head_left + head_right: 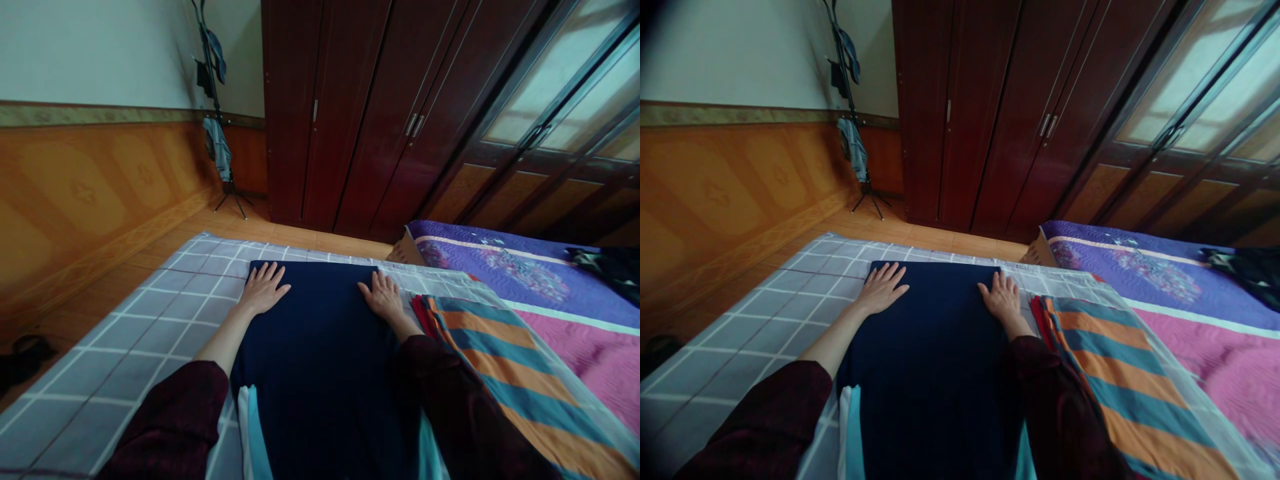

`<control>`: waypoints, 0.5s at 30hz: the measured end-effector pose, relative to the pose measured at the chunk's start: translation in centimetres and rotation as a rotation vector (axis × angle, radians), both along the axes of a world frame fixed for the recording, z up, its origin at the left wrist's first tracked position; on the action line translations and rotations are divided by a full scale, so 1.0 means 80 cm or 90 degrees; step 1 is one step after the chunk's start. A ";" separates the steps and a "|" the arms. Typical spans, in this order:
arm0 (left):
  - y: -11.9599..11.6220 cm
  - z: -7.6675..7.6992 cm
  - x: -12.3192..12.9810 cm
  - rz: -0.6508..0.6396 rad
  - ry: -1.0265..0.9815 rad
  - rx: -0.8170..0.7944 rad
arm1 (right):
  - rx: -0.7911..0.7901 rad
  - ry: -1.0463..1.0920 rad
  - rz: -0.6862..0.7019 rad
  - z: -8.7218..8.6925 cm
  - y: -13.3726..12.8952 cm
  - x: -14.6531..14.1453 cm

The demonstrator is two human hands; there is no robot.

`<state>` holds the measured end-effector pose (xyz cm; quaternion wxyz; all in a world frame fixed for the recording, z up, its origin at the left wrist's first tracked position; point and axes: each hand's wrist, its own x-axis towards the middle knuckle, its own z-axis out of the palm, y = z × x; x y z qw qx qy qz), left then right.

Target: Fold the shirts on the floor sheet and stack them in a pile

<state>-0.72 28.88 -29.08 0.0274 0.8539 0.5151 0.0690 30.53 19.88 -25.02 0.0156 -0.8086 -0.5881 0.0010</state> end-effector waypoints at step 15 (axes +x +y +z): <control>-0.022 0.029 -0.001 0.000 0.019 -0.012 | -0.089 -0.088 0.145 0.025 -0.143 -0.037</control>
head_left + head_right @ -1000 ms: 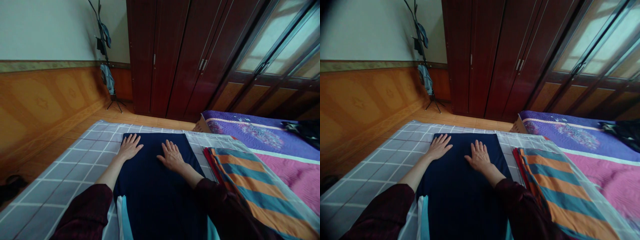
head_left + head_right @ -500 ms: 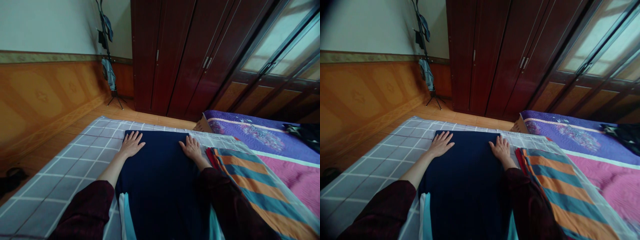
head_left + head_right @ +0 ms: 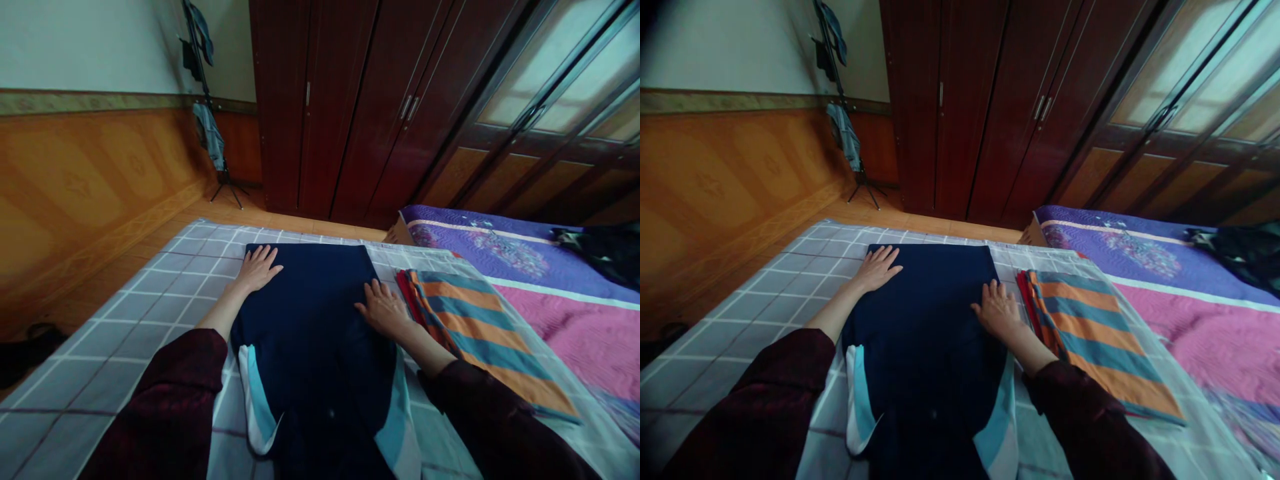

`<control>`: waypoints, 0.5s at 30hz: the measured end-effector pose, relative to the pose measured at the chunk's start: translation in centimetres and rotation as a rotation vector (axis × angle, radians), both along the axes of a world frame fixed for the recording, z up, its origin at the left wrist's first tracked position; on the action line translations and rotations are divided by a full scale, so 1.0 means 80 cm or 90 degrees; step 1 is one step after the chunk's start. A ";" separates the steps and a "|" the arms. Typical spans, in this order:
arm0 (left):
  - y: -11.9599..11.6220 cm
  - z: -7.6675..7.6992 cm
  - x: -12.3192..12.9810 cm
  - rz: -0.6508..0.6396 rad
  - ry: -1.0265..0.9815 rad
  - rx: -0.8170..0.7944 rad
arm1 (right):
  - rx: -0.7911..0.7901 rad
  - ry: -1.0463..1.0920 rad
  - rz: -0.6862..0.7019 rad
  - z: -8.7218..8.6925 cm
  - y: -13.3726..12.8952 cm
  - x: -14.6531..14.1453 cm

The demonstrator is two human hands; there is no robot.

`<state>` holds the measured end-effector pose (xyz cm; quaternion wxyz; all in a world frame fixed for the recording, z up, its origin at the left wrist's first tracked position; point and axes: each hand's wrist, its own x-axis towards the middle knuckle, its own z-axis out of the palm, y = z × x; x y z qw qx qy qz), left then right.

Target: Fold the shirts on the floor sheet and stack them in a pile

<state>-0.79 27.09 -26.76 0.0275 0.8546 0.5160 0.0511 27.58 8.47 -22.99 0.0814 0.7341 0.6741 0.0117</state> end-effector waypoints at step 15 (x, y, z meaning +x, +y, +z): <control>-0.318 0.093 -0.060 -0.495 -0.083 -0.104 | 0.038 0.200 0.458 0.024 -0.215 0.012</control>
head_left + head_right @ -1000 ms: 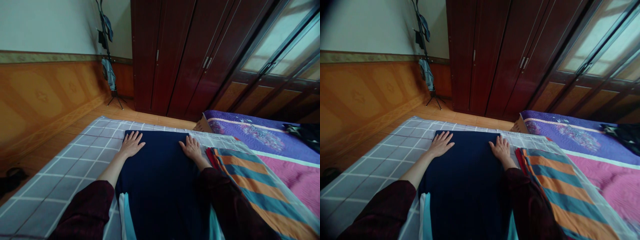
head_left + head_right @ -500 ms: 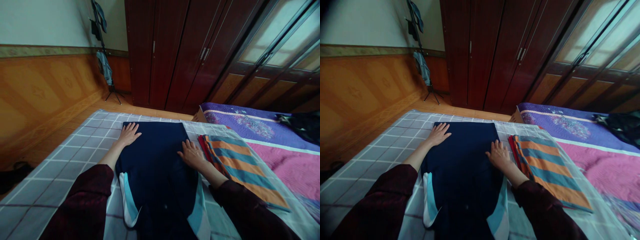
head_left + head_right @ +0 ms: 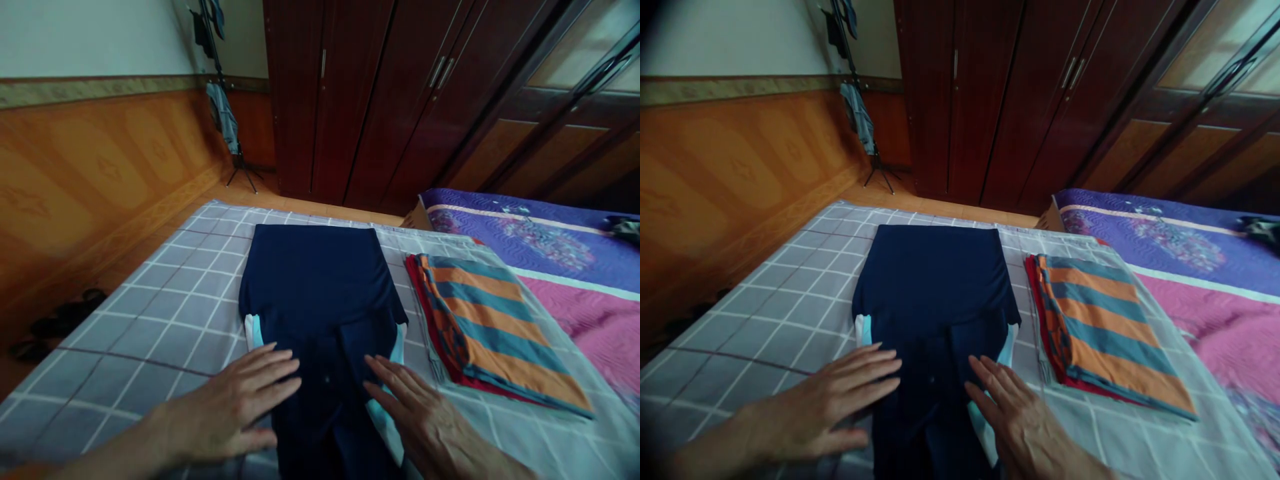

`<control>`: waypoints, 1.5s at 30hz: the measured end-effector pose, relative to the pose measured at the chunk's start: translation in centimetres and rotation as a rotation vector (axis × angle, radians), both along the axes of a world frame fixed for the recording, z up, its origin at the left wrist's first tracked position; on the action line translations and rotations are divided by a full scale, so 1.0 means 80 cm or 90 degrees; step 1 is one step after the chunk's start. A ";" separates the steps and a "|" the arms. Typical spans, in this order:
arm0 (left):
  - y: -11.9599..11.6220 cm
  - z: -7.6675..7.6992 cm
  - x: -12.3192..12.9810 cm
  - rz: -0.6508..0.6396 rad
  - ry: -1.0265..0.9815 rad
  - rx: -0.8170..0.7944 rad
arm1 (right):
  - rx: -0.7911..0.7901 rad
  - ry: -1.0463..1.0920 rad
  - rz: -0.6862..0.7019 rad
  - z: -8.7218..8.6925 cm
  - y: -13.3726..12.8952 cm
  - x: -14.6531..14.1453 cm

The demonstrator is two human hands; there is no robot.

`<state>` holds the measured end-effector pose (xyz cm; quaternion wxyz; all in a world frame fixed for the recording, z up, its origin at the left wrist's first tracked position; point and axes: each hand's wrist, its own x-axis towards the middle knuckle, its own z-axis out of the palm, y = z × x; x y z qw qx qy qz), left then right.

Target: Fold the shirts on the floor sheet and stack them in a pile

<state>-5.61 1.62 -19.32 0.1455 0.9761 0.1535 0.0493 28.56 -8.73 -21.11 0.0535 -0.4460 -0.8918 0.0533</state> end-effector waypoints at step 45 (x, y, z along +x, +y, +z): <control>-0.104 -0.026 0.002 -0.018 -0.019 0.169 | 0.186 -0.094 0.148 -0.030 -0.059 -0.011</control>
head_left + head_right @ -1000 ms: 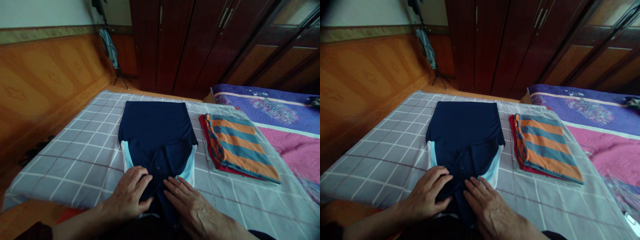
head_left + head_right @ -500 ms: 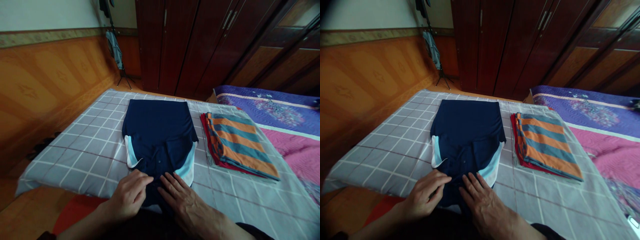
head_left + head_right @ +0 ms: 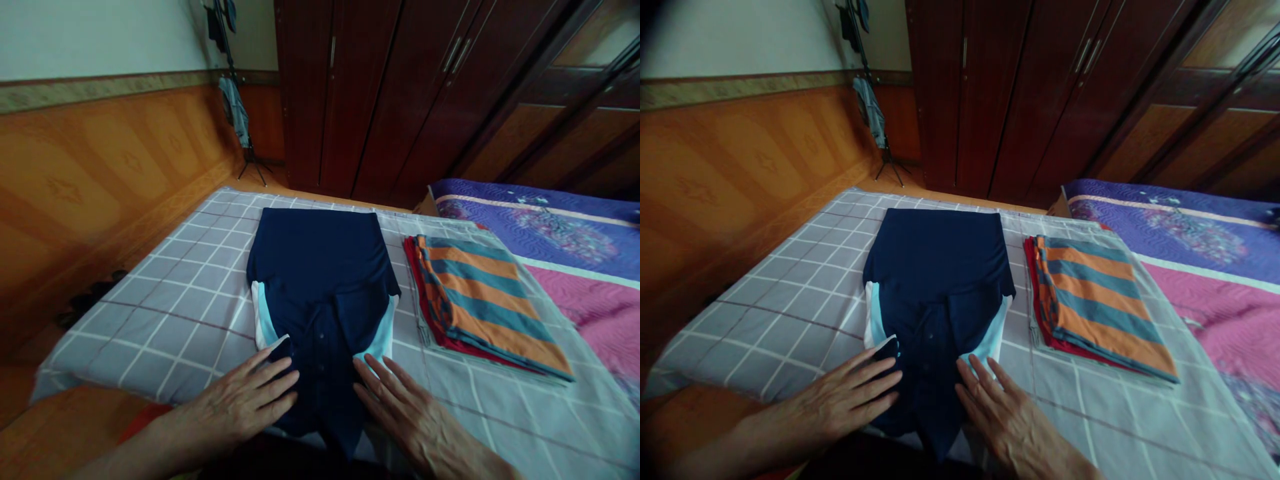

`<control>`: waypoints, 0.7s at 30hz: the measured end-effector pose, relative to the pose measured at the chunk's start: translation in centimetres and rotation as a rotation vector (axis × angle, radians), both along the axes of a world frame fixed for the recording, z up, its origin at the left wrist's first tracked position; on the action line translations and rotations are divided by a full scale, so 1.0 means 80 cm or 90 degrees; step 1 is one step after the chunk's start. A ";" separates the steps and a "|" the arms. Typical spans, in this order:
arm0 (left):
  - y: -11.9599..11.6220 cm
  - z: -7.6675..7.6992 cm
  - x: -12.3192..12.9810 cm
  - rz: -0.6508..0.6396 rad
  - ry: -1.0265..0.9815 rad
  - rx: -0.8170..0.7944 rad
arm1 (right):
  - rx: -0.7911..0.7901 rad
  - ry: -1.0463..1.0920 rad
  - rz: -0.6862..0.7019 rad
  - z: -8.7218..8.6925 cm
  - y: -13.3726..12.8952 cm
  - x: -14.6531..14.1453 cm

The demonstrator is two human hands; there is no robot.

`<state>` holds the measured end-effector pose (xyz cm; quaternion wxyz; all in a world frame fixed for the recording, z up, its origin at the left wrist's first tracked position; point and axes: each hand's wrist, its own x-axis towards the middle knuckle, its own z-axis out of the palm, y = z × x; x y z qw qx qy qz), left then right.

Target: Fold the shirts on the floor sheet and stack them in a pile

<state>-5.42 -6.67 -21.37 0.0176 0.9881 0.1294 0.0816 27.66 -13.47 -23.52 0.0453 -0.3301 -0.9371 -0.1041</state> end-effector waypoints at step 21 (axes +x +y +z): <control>0.094 0.020 0.029 0.217 -0.083 -0.629 | -0.398 0.308 -0.172 0.058 0.086 0.011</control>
